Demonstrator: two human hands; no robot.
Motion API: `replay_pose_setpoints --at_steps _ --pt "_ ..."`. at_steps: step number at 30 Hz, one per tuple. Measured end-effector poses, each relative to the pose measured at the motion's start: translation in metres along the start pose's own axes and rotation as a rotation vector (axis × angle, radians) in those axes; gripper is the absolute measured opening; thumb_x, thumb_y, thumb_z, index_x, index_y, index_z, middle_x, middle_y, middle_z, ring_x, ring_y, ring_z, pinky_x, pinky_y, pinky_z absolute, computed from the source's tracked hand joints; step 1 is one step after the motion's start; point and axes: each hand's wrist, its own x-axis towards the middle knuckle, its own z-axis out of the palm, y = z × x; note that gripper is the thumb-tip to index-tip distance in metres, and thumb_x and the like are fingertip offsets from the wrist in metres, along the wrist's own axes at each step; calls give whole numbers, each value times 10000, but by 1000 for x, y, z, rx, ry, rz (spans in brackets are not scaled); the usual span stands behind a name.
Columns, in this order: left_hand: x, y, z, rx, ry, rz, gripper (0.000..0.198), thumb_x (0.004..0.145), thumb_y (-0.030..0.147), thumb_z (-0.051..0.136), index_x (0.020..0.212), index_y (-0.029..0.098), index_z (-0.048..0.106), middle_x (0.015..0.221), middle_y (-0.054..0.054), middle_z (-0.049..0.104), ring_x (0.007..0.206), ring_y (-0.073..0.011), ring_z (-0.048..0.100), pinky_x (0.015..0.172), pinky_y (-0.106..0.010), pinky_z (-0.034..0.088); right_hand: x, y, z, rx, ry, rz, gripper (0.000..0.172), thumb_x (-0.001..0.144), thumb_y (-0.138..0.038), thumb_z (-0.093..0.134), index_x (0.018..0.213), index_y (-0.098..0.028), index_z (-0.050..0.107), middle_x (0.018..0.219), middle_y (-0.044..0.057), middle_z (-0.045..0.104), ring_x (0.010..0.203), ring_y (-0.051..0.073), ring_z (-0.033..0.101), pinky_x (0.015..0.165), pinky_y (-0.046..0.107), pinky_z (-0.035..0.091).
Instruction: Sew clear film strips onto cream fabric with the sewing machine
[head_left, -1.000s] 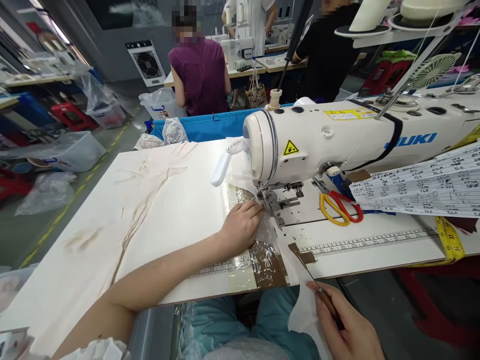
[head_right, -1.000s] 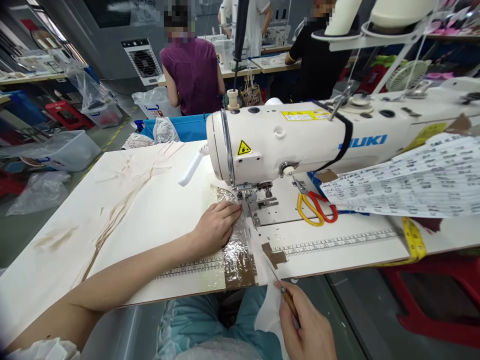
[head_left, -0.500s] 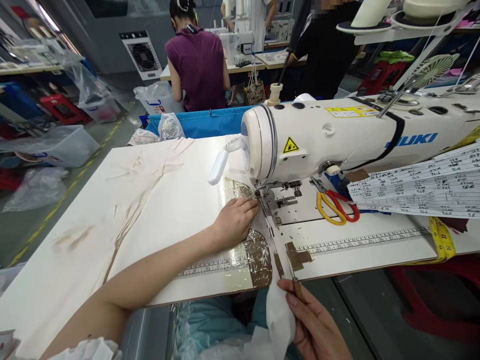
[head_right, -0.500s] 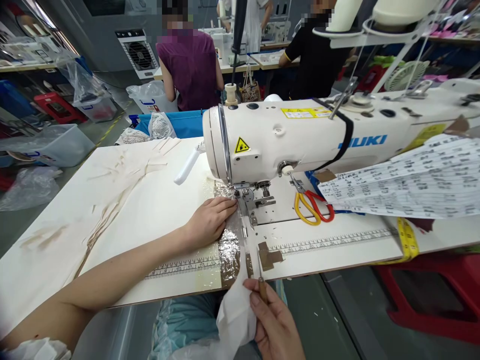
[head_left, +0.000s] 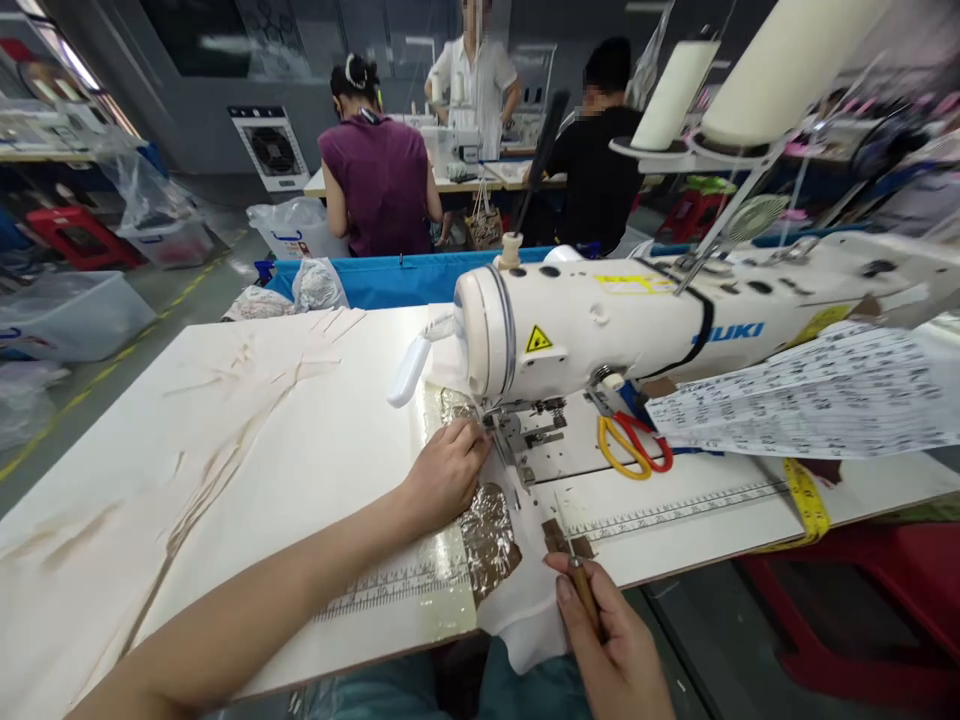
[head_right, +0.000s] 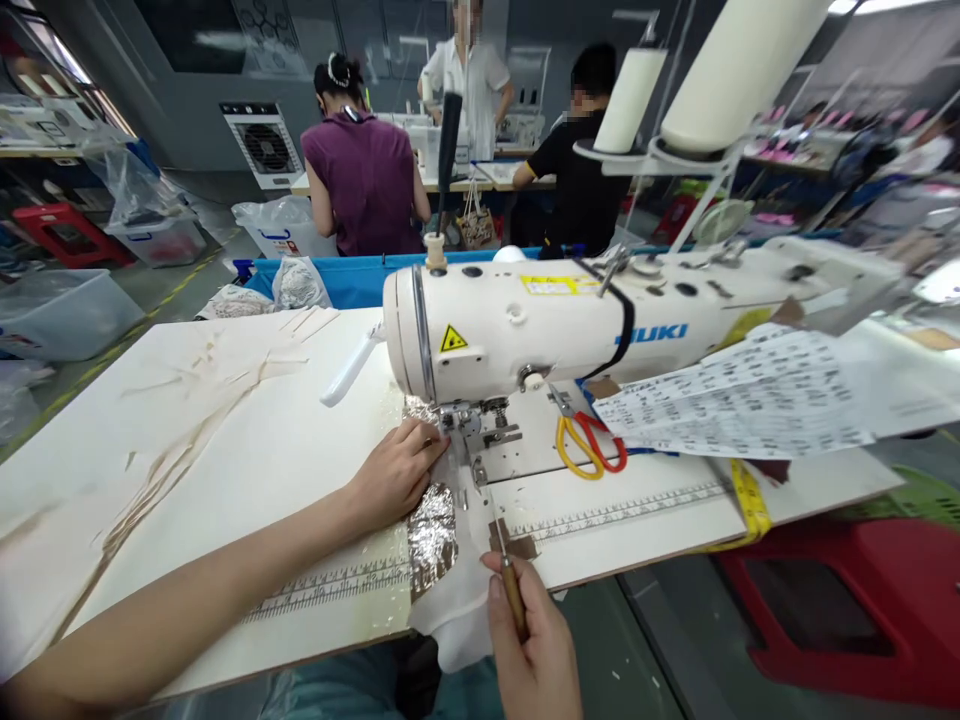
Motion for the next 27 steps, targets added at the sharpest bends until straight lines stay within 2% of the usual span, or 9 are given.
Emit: replay_pose_setpoints --at_steps 4,7,14,18,23,27 --pt "-2 -3 4 -34 58 38 344 903 28 373 1145 70 613 1080 -133 614 1008 -250 520 860 -409 537 3 1 7 15 84 -9 505 911 -608 555 1155 -195 710 1098 121 726 1054 276 666 698 219 576" --pt "-2 -3 7 -26 79 31 337 902 24 373 1123 70 624 1083 -135 621 1003 -248 530 855 -417 540 6 -1 12 7 124 -54 499 914 -615 546 1132 -199 715 1025 109 734 1016 266 673 658 211 568" --pt "-1 -4 8 -10 41 -51 344 913 51 391 1157 99 629 1097 -135 613 1046 -258 531 892 -431 521 20 -11 18 4 87 -112 462 923 -592 538 1114 -200 692 1079 108 716 1027 234 665 786 211 536" --pt "-2 -6 7 -44 45 -27 364 894 44 401 1176 105 624 1087 -130 618 1033 -253 532 892 -430 522 26 -10 16 -21 85 -99 496 916 -612 525 1121 -190 684 1032 100 724 952 226 661 708 205 531" --pt "-5 -7 6 -86 88 24 365 855 38 429 1145 122 634 1091 -120 624 1028 -250 541 899 -430 523 34 -7 8 -41 26 -109 518 886 -639 560 1078 -183 713 869 74 723 703 200 634 653 234 532" --pt "-6 -7 6 -103 113 24 372 836 30 449 1142 142 629 1081 -107 629 1033 -247 550 888 -421 525 38 -5 4 -39 -40 -113 531 870 -656 572 1071 -186 715 877 84 720 695 211 633 655 247 535"
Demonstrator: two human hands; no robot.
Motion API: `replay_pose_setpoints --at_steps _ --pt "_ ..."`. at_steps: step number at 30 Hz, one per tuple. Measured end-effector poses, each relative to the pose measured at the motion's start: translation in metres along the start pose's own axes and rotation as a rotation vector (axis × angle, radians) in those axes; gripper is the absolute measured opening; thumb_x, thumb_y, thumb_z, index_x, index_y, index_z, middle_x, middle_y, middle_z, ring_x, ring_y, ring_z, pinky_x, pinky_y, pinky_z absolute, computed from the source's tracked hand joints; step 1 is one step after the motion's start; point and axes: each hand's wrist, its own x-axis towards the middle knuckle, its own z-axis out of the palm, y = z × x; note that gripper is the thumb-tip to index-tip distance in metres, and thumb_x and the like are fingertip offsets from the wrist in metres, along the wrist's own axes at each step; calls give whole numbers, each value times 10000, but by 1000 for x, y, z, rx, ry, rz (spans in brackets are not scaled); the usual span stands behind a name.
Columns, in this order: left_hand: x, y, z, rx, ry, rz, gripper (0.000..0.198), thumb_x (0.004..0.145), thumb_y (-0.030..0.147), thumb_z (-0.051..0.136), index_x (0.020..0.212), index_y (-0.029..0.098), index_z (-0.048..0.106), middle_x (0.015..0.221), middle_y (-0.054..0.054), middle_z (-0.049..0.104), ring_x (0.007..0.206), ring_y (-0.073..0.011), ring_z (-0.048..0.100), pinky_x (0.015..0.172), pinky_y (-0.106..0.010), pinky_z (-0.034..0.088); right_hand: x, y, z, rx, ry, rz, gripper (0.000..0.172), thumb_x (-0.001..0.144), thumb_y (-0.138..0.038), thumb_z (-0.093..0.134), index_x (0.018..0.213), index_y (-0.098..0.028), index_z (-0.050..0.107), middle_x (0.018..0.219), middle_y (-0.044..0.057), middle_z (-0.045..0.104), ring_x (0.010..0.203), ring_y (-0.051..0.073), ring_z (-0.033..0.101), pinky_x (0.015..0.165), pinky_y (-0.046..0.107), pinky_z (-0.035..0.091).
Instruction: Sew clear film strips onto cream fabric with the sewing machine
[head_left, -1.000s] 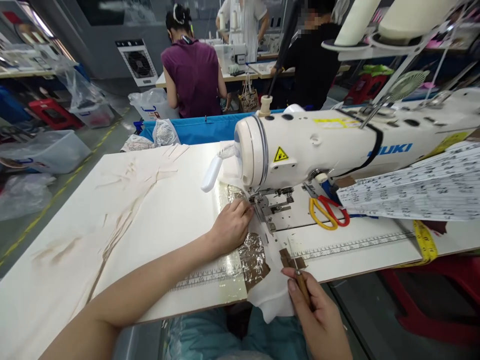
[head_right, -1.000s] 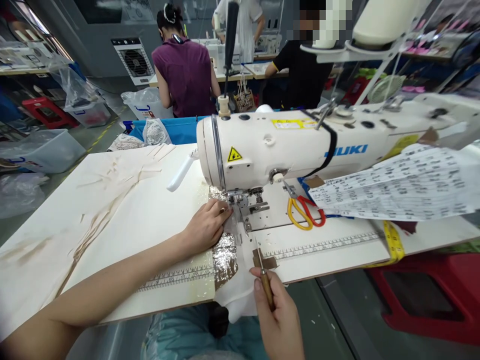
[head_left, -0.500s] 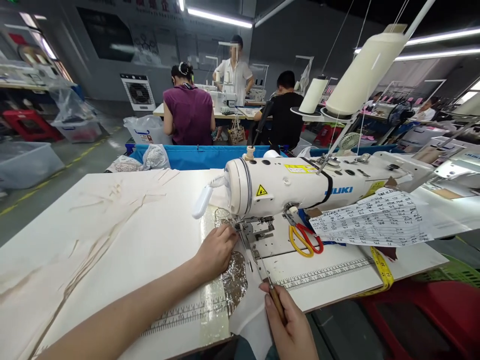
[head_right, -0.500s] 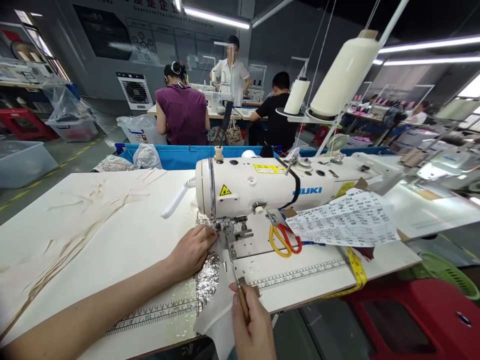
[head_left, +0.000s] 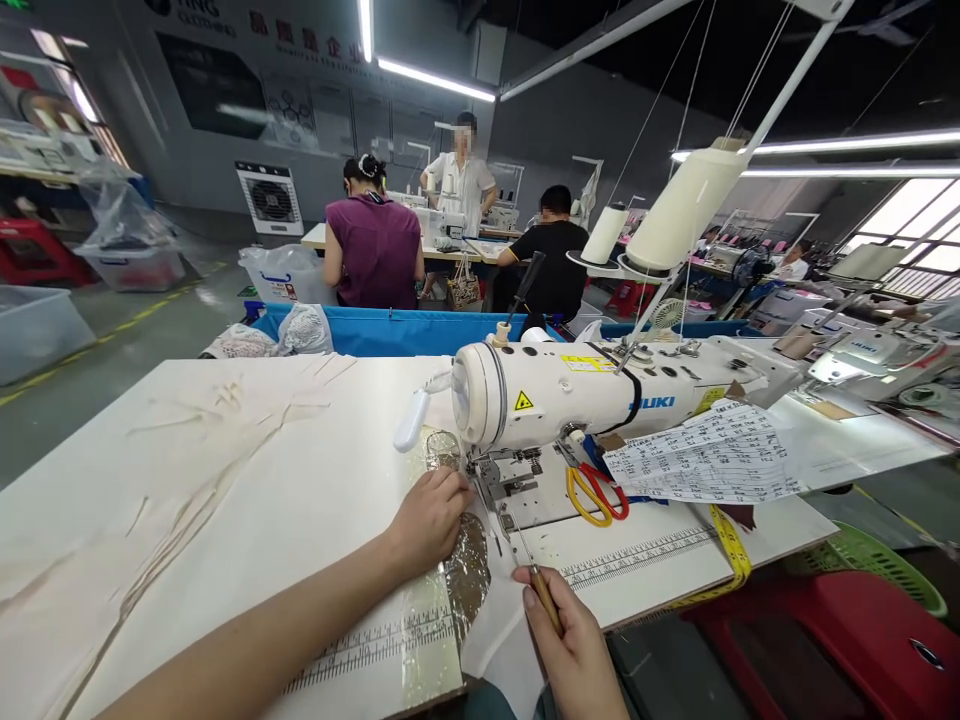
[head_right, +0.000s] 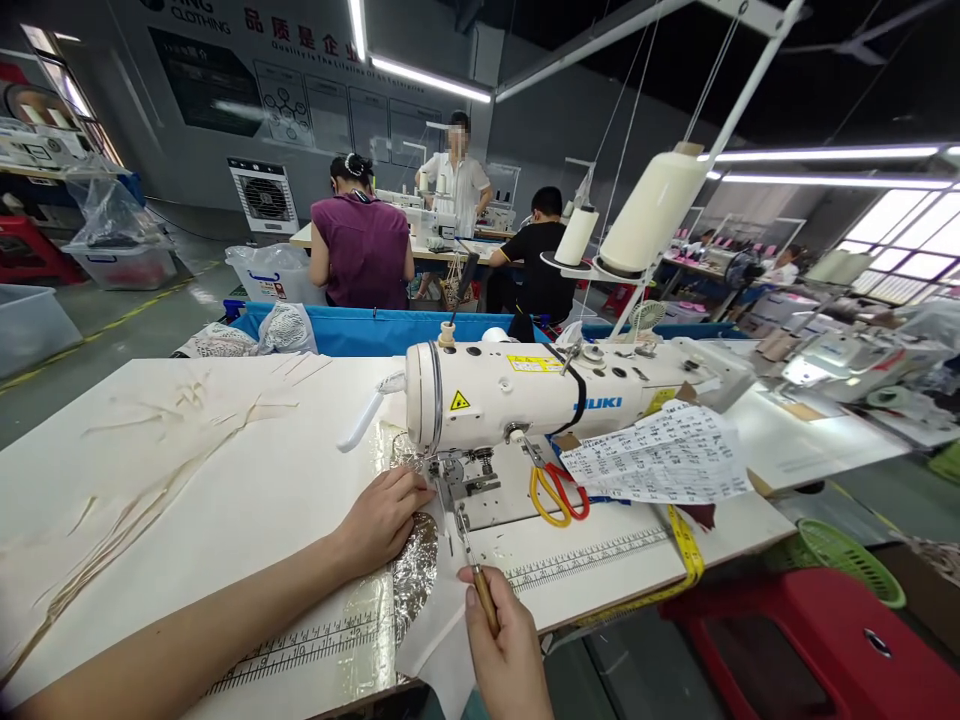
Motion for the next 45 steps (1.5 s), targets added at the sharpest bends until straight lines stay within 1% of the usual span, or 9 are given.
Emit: replay_pose_setpoints --at_steps 5,8,10,17,21,25,31,35,45 --pt "0 -1 2 15 6 7 345 833 34 469 1119 132 634 1064 -104 636 1017 -249 552 869 -419 519 1 4 0 16 -30 -10 488 917 -607 544 1113 -185 691 962 94 719 771 210 642 729 244 523" --pt "-1 -1 2 23 12 14 349 830 35 484 1126 146 632 1073 -97 634 1021 -246 552 862 -411 513 2 5 0 21 -62 -17 487 929 -596 530 1131 -179 681 889 83 712 707 200 628 702 251 523" --pt "-1 -2 2 16 22 20 348 828 34 488 1125 149 631 1072 -92 633 1019 -242 549 861 -408 506 3 5 0 13 -49 -38 490 930 -599 523 1113 -174 685 854 79 706 703 203 627 688 251 521" --pt "-2 -3 3 -9 52 23 340 808 24 472 1084 147 630 1048 -87 636 1004 -241 542 857 -406 490 5 -4 1 15 -12 -137 471 918 -597 543 1031 -168 703 940 97 714 805 216 651 743 263 520" --pt "-2 -6 6 -45 76 18 356 793 33 471 1089 151 631 1050 -89 633 1001 -246 545 864 -418 489 5 -12 5 54 35 -149 492 864 -645 577 936 -179 718 873 85 715 801 236 659 732 294 528" --pt "-1 -7 8 -67 63 -46 349 791 43 479 1073 157 649 1031 -86 633 1007 -252 547 876 -424 488 4 -20 7 60 91 -157 520 782 -692 624 850 -186 722 786 65 700 733 236 635 670 309 520" --pt "-4 -4 4 -105 79 -113 316 813 51 490 1057 154 662 1037 -87 636 1044 -258 548 893 -420 487 4 -26 6 11 87 -147 540 714 -705 657 832 -181 712 785 53 692 773 243 625 723 321 501" --pt "-5 -1 1 -103 99 -135 319 818 47 495 1060 168 663 1038 -80 638 1053 -250 558 890 -409 491 5 -24 7 11 84 -155 560 711 -701 655 862 -165 712 756 46 679 712 223 600 676 312 485" --pt "-5 -1 2 -110 114 -173 333 821 45 481 1061 176 670 1040 -77 640 1059 -248 569 888 -408 499 4 -23 6 5 111 -194 526 715 -680 664 851 -176 724 763 43 693 746 238 620 704 329 495"
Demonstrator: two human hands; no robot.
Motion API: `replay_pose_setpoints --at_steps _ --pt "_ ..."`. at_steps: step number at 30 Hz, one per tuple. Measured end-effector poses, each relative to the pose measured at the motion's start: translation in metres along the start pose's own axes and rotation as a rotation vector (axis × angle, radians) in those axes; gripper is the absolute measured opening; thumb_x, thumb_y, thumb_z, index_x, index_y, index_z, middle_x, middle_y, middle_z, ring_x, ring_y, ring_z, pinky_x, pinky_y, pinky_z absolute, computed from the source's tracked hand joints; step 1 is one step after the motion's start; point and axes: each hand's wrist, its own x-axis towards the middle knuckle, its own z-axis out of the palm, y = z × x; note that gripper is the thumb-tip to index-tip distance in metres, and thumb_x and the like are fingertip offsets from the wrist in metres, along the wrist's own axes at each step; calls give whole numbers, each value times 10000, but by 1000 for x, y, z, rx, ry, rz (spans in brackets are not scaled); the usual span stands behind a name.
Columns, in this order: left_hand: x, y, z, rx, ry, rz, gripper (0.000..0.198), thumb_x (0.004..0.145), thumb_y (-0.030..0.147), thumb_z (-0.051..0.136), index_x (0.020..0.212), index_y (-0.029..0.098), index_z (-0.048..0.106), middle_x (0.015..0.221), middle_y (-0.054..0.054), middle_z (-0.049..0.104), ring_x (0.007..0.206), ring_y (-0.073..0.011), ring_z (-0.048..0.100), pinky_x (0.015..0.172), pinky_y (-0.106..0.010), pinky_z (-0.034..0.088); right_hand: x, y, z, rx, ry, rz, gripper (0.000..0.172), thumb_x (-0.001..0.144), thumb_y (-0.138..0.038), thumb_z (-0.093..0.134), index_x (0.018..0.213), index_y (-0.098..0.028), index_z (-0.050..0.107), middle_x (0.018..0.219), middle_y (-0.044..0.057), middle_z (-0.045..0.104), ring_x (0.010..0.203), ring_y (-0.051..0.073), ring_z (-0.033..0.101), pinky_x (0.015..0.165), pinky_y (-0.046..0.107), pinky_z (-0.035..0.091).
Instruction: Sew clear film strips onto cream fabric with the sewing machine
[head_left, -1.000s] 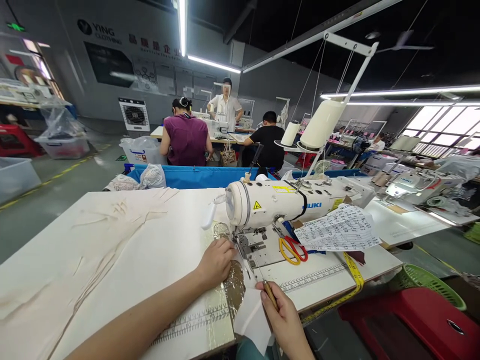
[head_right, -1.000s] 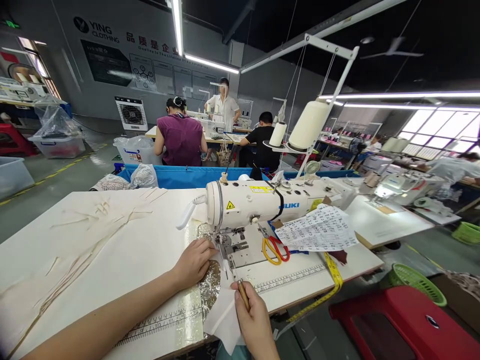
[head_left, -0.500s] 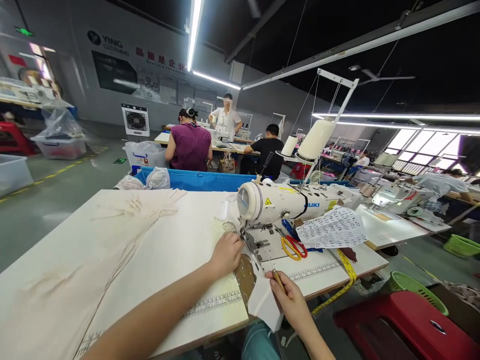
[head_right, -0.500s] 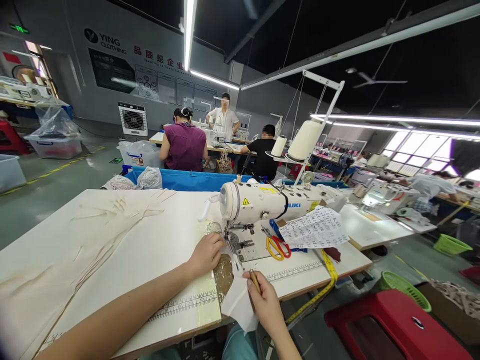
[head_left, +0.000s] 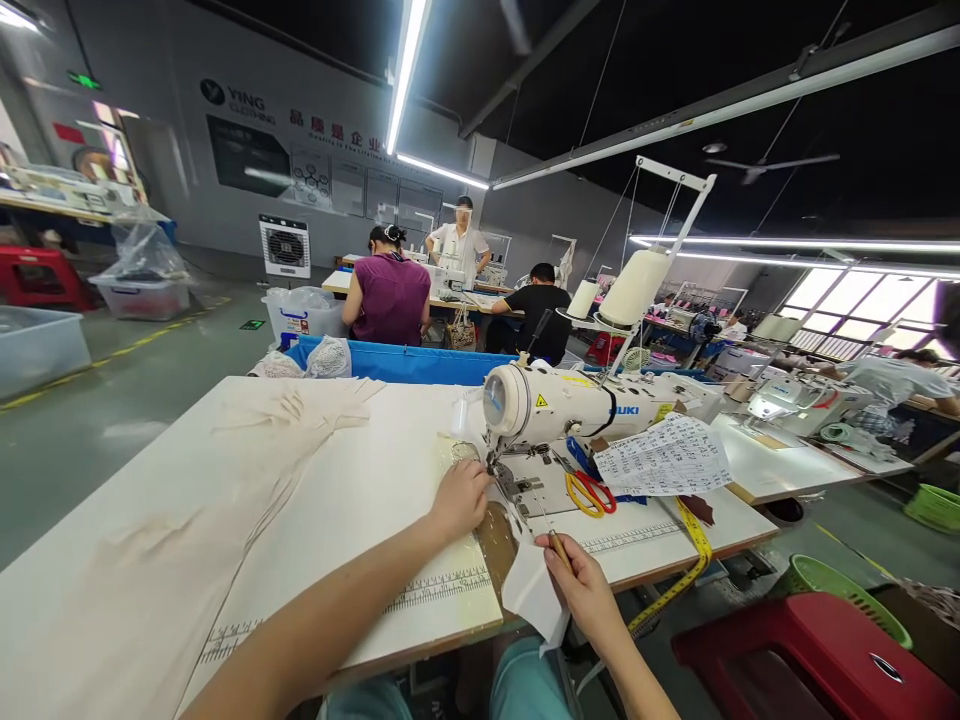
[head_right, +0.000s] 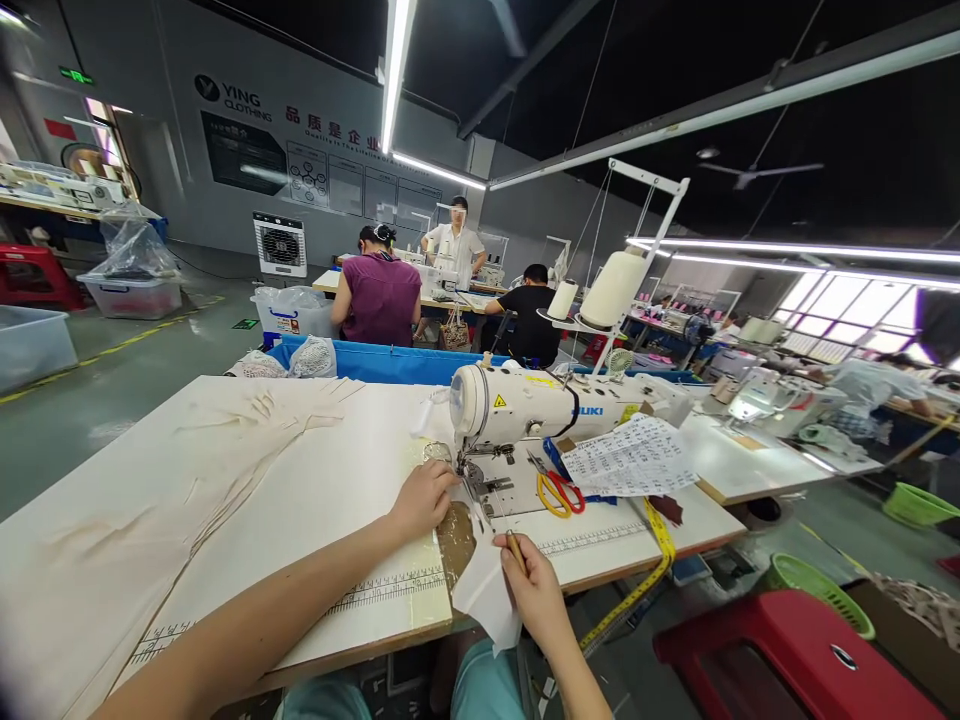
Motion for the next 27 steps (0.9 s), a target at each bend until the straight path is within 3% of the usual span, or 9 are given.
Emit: replay_pose_setpoints --at_steps 22,27 --pt "1 -2 2 -40 -38 -34 339 823 53 487 1077 161 684 1046 -80 648 1078 -256 557 921 -413 489 0 7 -2 -14 -21 -3 482 741 -640 655 865 -178 718 797 60 694 765 244 608 697 313 486" --pt "2 -3 4 -59 -55 -42 342 829 69 476 1080 170 686 1051 -83 647 1088 -264 548 931 -421 480 1 12 -3 -10 -22 5 480 742 -642 651 879 -186 715 835 64 697 826 261 618 756 322 483"
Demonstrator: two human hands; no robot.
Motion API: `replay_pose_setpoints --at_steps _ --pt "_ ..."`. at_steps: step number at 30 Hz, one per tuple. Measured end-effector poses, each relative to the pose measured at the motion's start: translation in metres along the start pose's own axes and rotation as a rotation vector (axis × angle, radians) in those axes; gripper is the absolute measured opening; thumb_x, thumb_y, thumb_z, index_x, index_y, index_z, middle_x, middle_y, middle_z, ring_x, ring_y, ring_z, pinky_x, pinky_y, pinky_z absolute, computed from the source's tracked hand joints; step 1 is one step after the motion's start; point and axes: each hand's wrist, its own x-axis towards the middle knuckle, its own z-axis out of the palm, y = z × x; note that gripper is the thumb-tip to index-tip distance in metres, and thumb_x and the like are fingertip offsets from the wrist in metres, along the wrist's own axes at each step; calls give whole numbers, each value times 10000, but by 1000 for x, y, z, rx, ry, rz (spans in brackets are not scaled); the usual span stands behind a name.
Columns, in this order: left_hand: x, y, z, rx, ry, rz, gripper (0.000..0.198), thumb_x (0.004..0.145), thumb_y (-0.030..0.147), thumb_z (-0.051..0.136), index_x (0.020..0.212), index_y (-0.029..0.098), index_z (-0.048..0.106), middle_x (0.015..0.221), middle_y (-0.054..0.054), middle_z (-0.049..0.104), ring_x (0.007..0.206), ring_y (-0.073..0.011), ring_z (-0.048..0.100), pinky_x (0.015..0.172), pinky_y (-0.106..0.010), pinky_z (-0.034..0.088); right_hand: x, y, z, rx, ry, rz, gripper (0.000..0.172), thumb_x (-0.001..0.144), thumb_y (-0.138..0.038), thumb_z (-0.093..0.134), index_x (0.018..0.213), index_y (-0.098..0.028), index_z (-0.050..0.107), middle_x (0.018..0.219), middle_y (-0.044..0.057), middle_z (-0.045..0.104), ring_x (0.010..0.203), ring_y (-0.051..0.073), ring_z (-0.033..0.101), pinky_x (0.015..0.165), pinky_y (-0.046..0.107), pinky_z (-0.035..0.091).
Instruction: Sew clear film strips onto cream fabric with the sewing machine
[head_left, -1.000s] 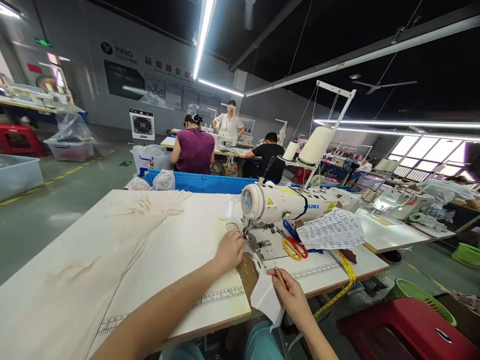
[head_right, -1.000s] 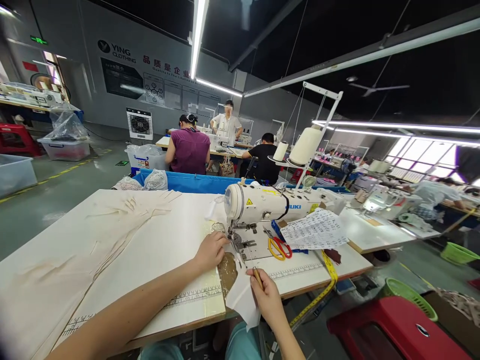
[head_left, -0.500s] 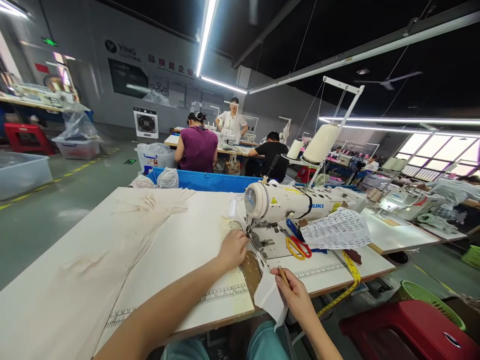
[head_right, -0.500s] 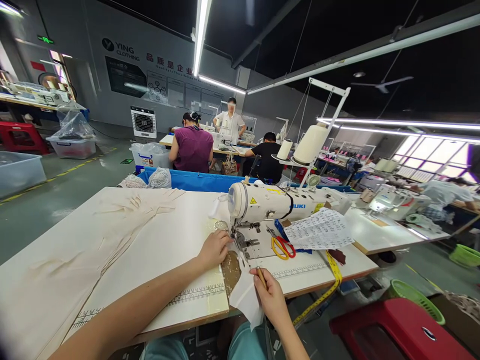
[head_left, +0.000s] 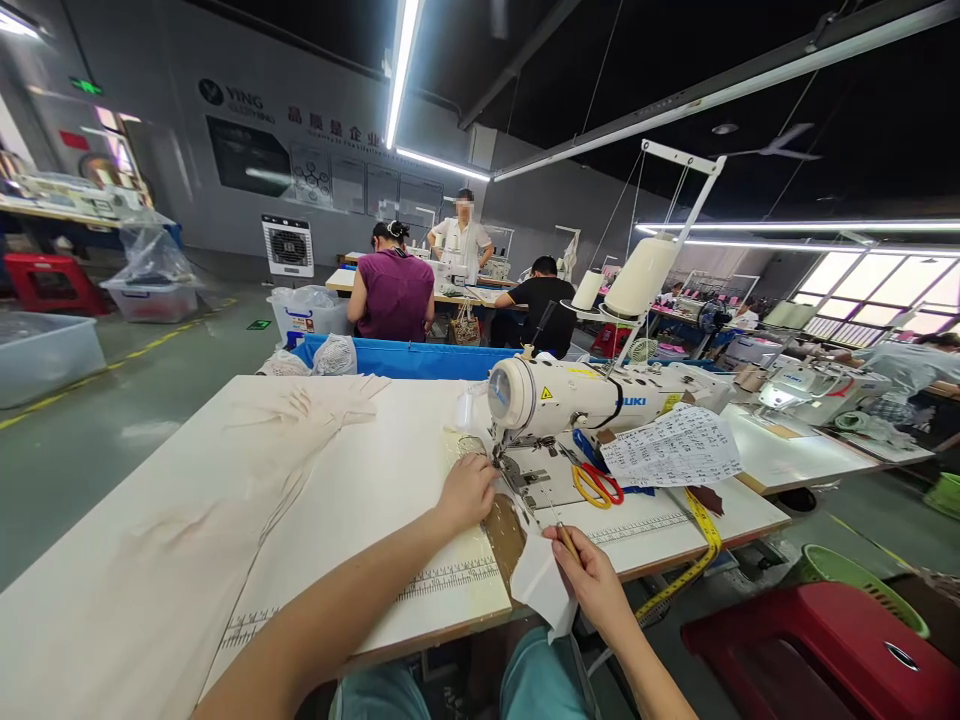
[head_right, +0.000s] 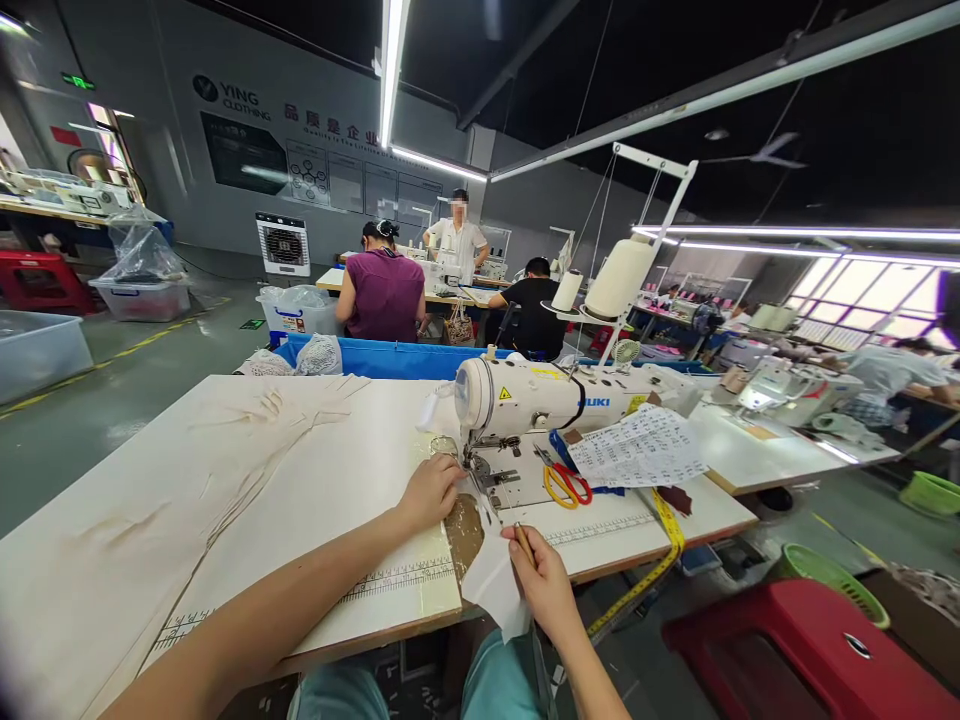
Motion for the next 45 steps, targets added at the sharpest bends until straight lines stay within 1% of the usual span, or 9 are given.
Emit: replay_pose_setpoints --at_steps 7,14,22,28,33,37,45 --pt "-1 1 -1 -9 7 -3 339 817 71 477 1064 170 687 1048 -91 640 1084 -267 546 927 -428 477 1 5 0 -4 -2 1 507 745 -669 642 882 -187 719 846 71 711 825 264 626 754 326 492" --pt "-1 3 -1 6 36 5 338 788 59 494 1041 163 693 1032 -87 650 1053 -267 562 898 -426 490 2 3 1 -10 -6 -33 526 756 -685 624 870 -180 717 829 81 714 791 262 635 715 328 504" --pt "-1 2 -1 -3 29 16 339 797 54 486 1045 163 690 1038 -87 648 1059 -268 554 903 -430 482 2 3 2 -5 5 -29 496 752 -655 635 866 -180 716 806 64 700 775 250 620 716 324 494" --pt "0 -2 1 -14 13 23 326 817 66 477 1042 176 686 1048 -86 641 1082 -266 544 901 -424 484 0 3 3 2 21 -12 472 752 -635 651 887 -188 720 838 65 711 804 257 622 736 326 486" --pt "-1 -2 1 -21 20 26 310 817 74 491 1040 168 685 1044 -89 639 1078 -269 543 919 -439 476 0 4 2 -17 14 1 485 753 -640 641 893 -183 716 800 57 690 747 239 597 683 310 473" --pt "-1 0 0 -17 18 20 309 816 78 494 1038 173 685 1046 -86 639 1083 -265 541 924 -432 472 2 5 1 -26 7 4 492 747 -646 644 887 -179 711 823 64 693 787 249 602 719 315 471" --pt "-2 0 0 -14 3 10 323 818 79 483 1054 171 685 1057 -86 640 1085 -267 537 919 -428 469 1 3 1 -19 10 0 515 739 -676 643 862 -180 708 812 70 696 796 257 614 734 324 483"
